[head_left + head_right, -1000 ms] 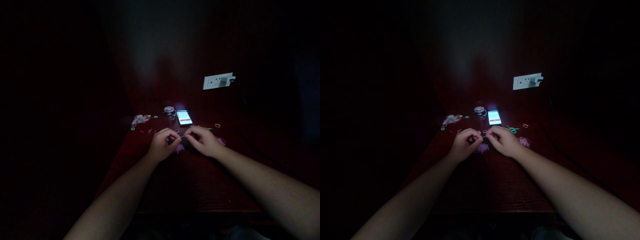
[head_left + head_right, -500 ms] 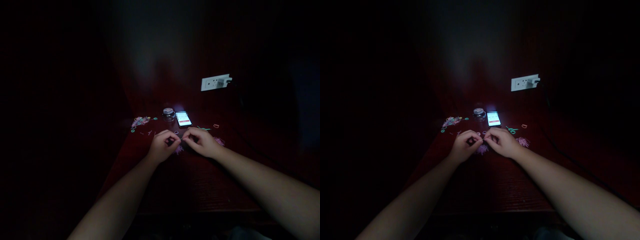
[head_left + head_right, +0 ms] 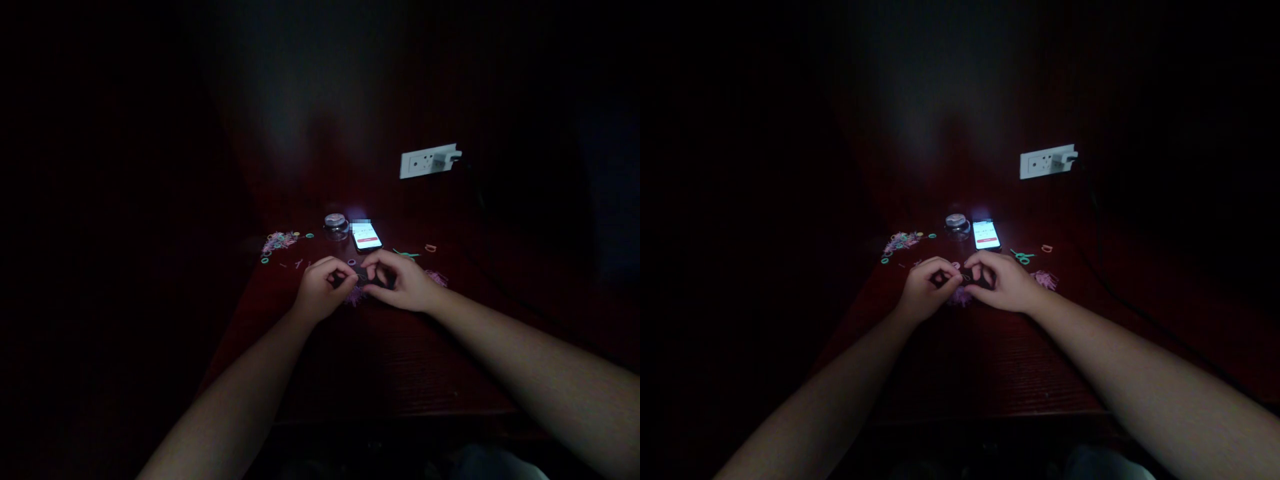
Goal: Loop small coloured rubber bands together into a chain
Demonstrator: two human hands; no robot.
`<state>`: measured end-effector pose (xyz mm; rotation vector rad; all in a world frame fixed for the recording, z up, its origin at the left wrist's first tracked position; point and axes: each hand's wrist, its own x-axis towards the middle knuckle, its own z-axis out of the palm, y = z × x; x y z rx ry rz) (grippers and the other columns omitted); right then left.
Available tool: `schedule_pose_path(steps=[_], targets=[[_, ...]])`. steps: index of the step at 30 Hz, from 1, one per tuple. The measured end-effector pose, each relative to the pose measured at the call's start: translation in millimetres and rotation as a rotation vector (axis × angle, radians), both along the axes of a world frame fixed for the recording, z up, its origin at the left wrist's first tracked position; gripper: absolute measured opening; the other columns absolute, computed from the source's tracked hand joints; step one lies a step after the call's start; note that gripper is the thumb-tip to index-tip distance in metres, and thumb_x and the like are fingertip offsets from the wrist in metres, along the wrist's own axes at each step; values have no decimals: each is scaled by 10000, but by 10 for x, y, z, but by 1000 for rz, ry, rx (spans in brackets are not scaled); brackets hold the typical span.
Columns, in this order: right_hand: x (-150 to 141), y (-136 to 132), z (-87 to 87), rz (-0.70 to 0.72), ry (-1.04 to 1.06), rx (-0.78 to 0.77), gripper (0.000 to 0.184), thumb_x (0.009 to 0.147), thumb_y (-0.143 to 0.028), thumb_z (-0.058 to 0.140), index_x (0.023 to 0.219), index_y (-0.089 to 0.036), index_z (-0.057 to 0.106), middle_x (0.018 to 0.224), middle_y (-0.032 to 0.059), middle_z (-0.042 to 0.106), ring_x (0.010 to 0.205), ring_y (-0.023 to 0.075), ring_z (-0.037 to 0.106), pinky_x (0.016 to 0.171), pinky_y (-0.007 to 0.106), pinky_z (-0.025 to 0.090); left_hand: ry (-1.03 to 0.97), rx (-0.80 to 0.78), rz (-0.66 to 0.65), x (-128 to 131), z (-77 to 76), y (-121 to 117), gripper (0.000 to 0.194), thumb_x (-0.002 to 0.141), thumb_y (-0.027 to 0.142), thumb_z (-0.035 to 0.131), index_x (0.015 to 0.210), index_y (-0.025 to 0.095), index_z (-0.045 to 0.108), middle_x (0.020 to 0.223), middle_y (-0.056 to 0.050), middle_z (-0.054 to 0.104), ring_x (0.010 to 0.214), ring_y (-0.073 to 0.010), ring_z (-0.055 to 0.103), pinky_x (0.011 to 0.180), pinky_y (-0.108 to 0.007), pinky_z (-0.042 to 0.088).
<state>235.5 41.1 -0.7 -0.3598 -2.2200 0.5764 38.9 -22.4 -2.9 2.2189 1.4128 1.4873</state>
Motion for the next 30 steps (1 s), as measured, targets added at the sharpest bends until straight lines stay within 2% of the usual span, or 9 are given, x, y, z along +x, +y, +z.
schedule_pose_path(steps=[4, 10, 16, 20, 23, 27, 30], targets=[[-9, -19, 18, -24, -44, 81, 65, 877, -230, 591, 893, -181, 630, 718, -2, 573, 592, 108, 506, 561, 240, 410, -13, -2, -24, 12, -3, -1, 35, 801, 191, 682, 768, 187, 671, 793, -5, 660, 675, -104, 569, 600, -231, 433], [2, -18, 31, -42, -31, 79, 99, 889, -231, 558, 856, -174, 631, 721, 20, 610, 627, 136, 535, 607, 275, 433, 33, -15, -65, -11, 3, -10, 4, 806, 191, 665, 803, 193, 666, 810, -11, 662, 738, -120, 601, 638, -243, 462], [-9, -20, 15, -54, -28, 52, 82, 873, -229, 575, 845, -177, 632, 695, 18, 602, 595, 138, 531, 580, 272, 426, 105, 19, -76, -180, 118, -23, 107, 854, 225, 600, 911, 188, 682, 913, -52, 683, 757, -127, 621, 646, -254, 484], [-34, -39, 19, -28, -69, 72, 88, 875, -230, 579, 848, -183, 648, 689, 14, 595, 592, 135, 524, 565, 262, 414, 235, -83, -178, -179, 163, -45, 213, 790, 307, 704, 980, 213, 692, 873, -23, 702, 709, -123, 626, 659, -254, 502], [-52, -47, 8, -9, -81, 100, 95, 887, -232, 574, 860, -188, 654, 680, 10, 585, 600, 136, 524, 571, 259, 414, 272, -93, -153, -133, 167, -52, 83, 829, 265, 658, 876, 221, 711, 774, 2, 700, 668, -111, 621, 653, -239, 491], [-40, -15, -24, -7, -85, 105, 103, 896, -232, 560, 852, -189, 643, 728, 30, 618, 656, 158, 563, 618, 278, 434, 294, -137, -125, -230, 218, -73, 101, 846, 263, 641, 850, 214, 730, 782, -6, 715, 695, -117, 632, 675, -236, 480], [-15, 35, -50, -41, -52, 97, 91, 888, -223, 556, 838, -189, 624, 765, 43, 644, 677, 171, 578, 619, 285, 439, 226, -210, 24, -458, 259, -154, 113, 826, 266, 653, 822, 189, 735, 762, -14, 713, 669, -119, 622, 629, -224, 468]])
